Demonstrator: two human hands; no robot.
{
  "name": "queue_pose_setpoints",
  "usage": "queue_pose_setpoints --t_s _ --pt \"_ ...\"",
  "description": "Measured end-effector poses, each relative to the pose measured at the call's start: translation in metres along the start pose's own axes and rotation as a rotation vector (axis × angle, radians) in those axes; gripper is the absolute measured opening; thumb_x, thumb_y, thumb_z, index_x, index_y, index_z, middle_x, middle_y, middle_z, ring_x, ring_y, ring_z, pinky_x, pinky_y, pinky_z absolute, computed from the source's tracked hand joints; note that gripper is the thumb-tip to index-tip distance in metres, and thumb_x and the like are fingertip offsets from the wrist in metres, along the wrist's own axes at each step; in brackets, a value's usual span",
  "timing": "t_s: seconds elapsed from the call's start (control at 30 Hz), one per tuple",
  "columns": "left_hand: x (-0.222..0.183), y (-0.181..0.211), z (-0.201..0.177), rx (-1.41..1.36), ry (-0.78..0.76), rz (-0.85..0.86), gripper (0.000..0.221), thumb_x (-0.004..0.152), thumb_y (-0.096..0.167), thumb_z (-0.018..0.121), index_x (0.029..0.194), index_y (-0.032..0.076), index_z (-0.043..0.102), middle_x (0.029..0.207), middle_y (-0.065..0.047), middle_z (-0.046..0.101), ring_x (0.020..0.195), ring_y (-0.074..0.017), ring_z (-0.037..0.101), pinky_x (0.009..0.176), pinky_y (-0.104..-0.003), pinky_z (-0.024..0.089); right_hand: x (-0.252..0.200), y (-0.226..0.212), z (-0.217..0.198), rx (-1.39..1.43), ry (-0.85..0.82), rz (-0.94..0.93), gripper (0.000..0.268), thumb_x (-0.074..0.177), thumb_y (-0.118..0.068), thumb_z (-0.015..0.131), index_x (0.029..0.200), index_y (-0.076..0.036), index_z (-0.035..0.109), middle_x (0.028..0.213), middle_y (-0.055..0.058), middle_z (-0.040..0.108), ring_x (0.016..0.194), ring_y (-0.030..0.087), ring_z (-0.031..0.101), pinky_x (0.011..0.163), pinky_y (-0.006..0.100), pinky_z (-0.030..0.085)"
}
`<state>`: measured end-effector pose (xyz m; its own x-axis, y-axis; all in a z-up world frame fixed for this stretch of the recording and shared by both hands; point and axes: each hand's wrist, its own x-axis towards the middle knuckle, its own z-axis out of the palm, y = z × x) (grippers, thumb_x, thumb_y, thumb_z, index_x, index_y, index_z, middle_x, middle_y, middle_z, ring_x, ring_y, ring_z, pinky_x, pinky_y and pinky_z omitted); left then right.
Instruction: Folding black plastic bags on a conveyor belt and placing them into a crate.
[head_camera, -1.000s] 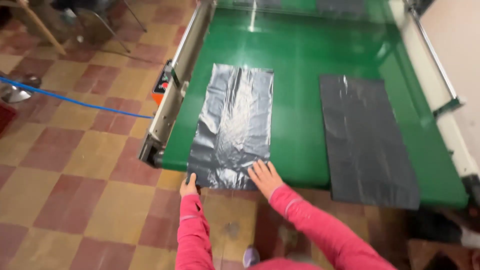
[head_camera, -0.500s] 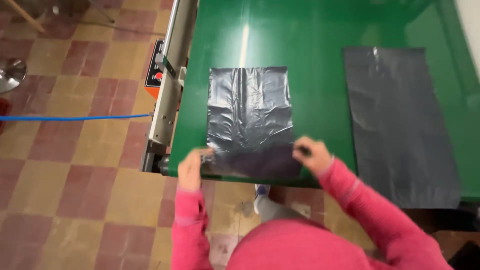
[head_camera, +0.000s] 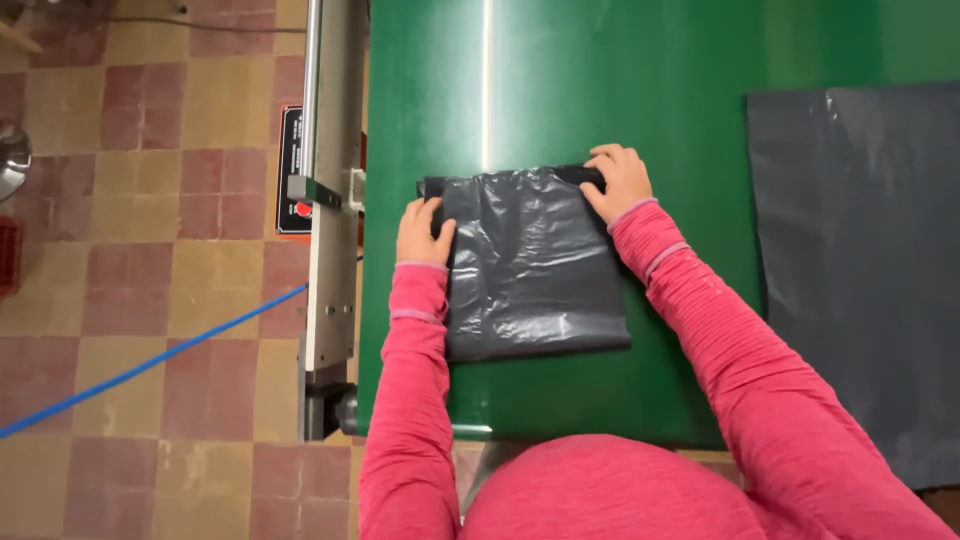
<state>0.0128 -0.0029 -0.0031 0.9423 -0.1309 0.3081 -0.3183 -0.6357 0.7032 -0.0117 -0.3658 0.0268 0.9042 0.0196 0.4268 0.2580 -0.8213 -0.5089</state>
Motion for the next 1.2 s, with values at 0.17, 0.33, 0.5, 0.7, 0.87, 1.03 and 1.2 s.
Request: queue_pose_setpoints --t_s 0.17,0.33,0.5,0.7,0.87,1.03,1.2 --pt "-0.013 0.063 -0.030 0.208 0.009 0.050 0.047 0.087 0.022 0.080 0.129 0.009 0.065 0.135 -0.017 0.060 0.114 -0.0407 0.056 0.098 -0.047 0.050 0.029 -0.010 0.003 -0.189 -0.320 0.096 0.045 0.072 -0.023 0.081 0.111 -0.009 0.067 0.111 0.014 0.064 0.107 0.037 0.059 0.092 0.048 0.044" --pt "-0.035 0.052 0.003 0.151 -0.041 0.072 0.045 0.091 0.028 0.069 0.131 0.010 0.059 0.136 -0.012 0.058 0.117 -0.0307 0.055 0.089 -0.040 0.043 0.054 -0.027 0.017 -0.433 -0.617 0.213 0.030 0.072 -0.024 0.081 0.098 -0.014 0.068 0.101 0.010 0.067 0.105 0.035 0.059 0.090 0.047 0.044" --pt "-0.066 -0.025 0.048 -1.162 -0.492 -0.496 0.071 0.095 0.054 0.068 0.147 0.008 0.052 0.142 -0.016 0.062 0.118 -0.0323 0.061 0.081 -0.037 0.039 -0.013 -0.115 -0.045 -0.078 -0.222 0.093 0.028 0.081 -0.011 0.073 0.107 -0.011 0.064 0.099 0.007 0.065 0.102 0.033 0.060 0.091 0.046 0.044" --pt "-0.087 -0.022 -0.038 -1.492 -0.385 -1.122 0.104 0.078 0.086 0.014 0.153 0.019 0.037 0.153 -0.009 0.047 0.135 -0.0302 0.048 0.106 -0.048 0.036 -0.152 -0.176 -0.077 -0.114 -0.014 -0.085 0.023 0.065 -0.003 0.072 0.085 -0.012 0.065 0.094 0.005 0.063 0.097 0.031 0.057 0.085 0.044 0.040" --pt "-0.141 -0.078 -0.023 -1.223 -0.314 -0.509 0.092 0.102 0.075 0.046 0.156 0.002 0.040 0.168 -0.020 0.036 0.156 -0.0290 0.034 0.131 -0.043 0.021 -0.200 -0.179 -0.058 -0.075 0.048 -0.048 0.025 0.066 0.006 0.069 0.086 -0.009 0.064 0.104 0.006 0.068 0.108 0.029 0.063 0.094 0.043 0.047" --pt "-0.156 0.057 -0.130 -0.391 -0.156 0.121 0.074 0.085 0.039 0.081 0.139 0.002 0.047 0.148 -0.022 0.045 0.142 -0.0344 0.038 0.116 -0.050 0.032 -0.213 -0.169 -0.055 -0.124 -0.010 -0.047 0.027 0.068 0.006 0.070 0.091 -0.006 0.064 0.114 0.011 0.066 0.118 0.032 0.063 0.102 0.045 0.048" --pt "-0.170 0.047 -0.128 0.363 -0.181 0.698 0.041 0.083 0.029 0.081 0.117 0.011 0.066 0.127 -0.006 0.064 0.125 -0.0299 0.059 0.098 -0.046 0.047 -0.188 -0.236 -0.067 -0.324 -0.120 -0.029 0.040 0.064 -0.001 0.070 0.103 0.000 0.065 0.129 0.023 0.059 0.130 0.043 0.053 0.109 0.052 0.044"
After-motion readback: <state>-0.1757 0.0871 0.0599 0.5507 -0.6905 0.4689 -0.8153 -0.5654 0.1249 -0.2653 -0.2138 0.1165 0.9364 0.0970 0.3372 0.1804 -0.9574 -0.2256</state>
